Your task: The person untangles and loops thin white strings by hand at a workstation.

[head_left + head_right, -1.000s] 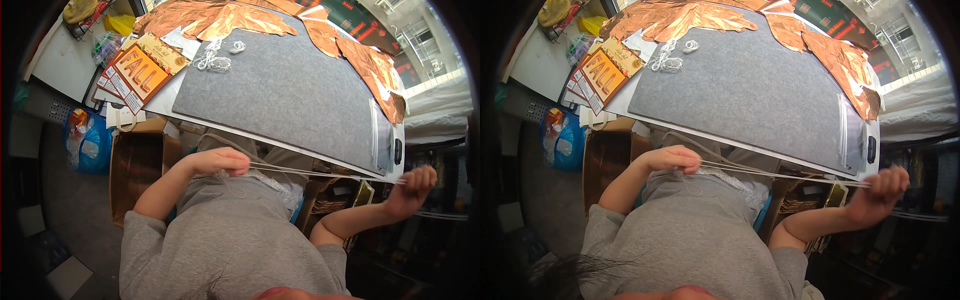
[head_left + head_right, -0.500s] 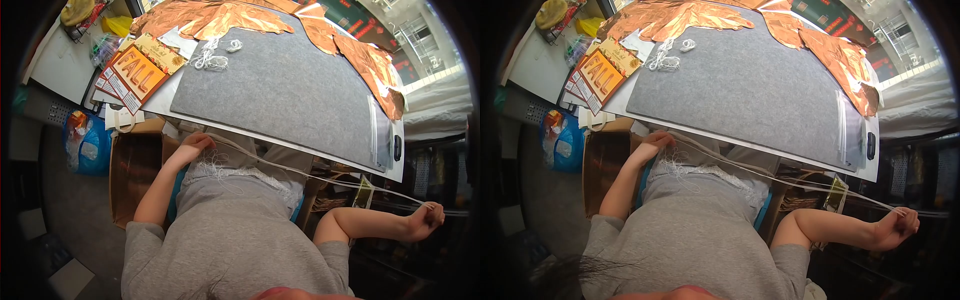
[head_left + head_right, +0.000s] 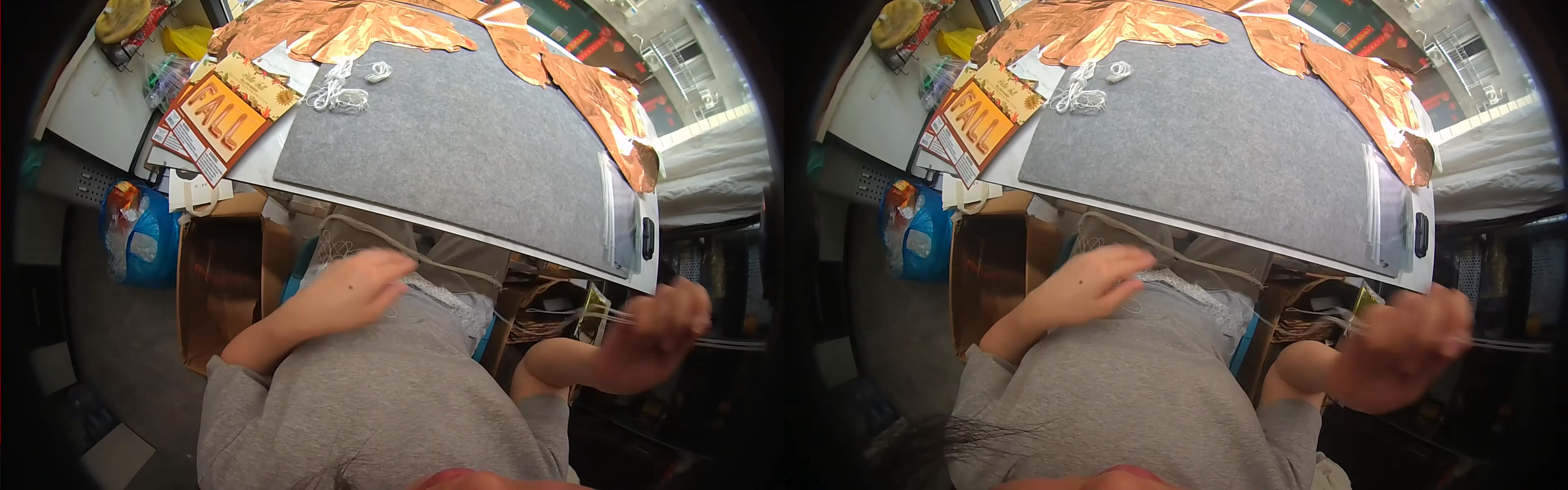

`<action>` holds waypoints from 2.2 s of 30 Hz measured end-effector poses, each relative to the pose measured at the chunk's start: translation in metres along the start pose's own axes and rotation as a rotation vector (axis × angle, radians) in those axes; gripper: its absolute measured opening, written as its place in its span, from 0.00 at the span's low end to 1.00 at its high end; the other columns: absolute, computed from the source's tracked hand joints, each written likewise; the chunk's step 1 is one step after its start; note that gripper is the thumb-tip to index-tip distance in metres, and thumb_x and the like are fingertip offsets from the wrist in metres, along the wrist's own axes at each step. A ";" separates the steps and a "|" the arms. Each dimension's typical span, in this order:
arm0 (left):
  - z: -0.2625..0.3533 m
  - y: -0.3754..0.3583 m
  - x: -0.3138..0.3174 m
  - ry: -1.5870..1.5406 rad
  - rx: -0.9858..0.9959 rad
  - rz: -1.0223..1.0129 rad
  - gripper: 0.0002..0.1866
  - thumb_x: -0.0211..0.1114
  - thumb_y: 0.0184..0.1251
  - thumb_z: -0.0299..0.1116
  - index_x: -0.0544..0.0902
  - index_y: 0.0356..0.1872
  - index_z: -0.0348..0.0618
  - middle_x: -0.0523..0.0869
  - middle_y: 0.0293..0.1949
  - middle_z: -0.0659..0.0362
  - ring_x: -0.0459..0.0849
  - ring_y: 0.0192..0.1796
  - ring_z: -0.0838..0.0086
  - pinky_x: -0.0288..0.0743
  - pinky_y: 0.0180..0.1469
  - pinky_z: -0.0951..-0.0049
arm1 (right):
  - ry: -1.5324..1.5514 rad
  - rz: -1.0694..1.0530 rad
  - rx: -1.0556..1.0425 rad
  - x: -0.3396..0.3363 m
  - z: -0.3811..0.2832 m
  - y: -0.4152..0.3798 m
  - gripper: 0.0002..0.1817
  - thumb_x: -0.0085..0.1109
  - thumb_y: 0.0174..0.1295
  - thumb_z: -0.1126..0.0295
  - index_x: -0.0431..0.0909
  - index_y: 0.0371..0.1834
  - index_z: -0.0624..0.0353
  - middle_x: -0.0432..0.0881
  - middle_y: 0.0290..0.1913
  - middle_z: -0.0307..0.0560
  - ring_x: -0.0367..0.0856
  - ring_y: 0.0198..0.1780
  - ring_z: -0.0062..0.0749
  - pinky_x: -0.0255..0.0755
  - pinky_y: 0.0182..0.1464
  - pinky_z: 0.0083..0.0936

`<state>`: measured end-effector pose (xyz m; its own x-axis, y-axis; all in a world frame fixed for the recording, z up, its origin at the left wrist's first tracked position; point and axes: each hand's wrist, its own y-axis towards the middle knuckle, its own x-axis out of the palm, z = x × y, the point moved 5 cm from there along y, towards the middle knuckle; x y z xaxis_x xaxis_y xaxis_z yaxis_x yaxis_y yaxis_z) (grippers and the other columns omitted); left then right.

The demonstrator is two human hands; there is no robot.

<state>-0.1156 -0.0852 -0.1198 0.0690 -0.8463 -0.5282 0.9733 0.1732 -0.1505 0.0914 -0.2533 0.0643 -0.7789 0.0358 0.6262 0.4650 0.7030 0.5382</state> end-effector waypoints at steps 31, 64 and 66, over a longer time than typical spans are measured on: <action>0.086 0.001 -0.052 -0.988 0.598 0.227 0.17 0.51 0.81 0.38 0.75 0.31 0.41 0.77 0.49 0.48 0.81 0.48 0.70 0.74 0.59 0.64 | -0.851 -0.141 0.377 0.007 0.154 -0.037 0.50 0.82 0.48 0.66 0.59 0.73 0.60 0.69 0.71 0.58 0.83 0.39 0.26 0.79 0.39 0.20; 0.056 0.021 -0.036 -0.766 0.447 0.369 0.30 0.62 0.75 0.39 0.64 0.73 0.40 0.79 0.54 0.55 0.79 0.45 0.76 0.74 0.43 0.79 | -1.438 -0.468 0.135 0.040 0.130 0.006 0.10 0.66 0.56 0.81 0.84 0.41 0.59 0.80 0.35 0.43 0.83 0.36 0.34 0.75 0.36 0.28; 0.046 0.030 -0.022 -1.141 0.342 0.123 0.29 0.60 0.77 0.42 0.66 0.72 0.40 0.81 0.47 0.61 0.77 0.37 0.82 0.71 0.36 0.83 | -1.375 -0.359 0.226 0.030 0.125 0.009 0.10 0.66 0.56 0.82 0.84 0.41 0.59 0.80 0.35 0.42 0.82 0.36 0.30 0.74 0.36 0.25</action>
<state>-0.0782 -0.0851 -0.0741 0.1519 -0.8223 0.5483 0.9424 0.2877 0.1704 0.0196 -0.1570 0.0170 -0.6793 0.3881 -0.6229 0.1857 0.9120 0.3657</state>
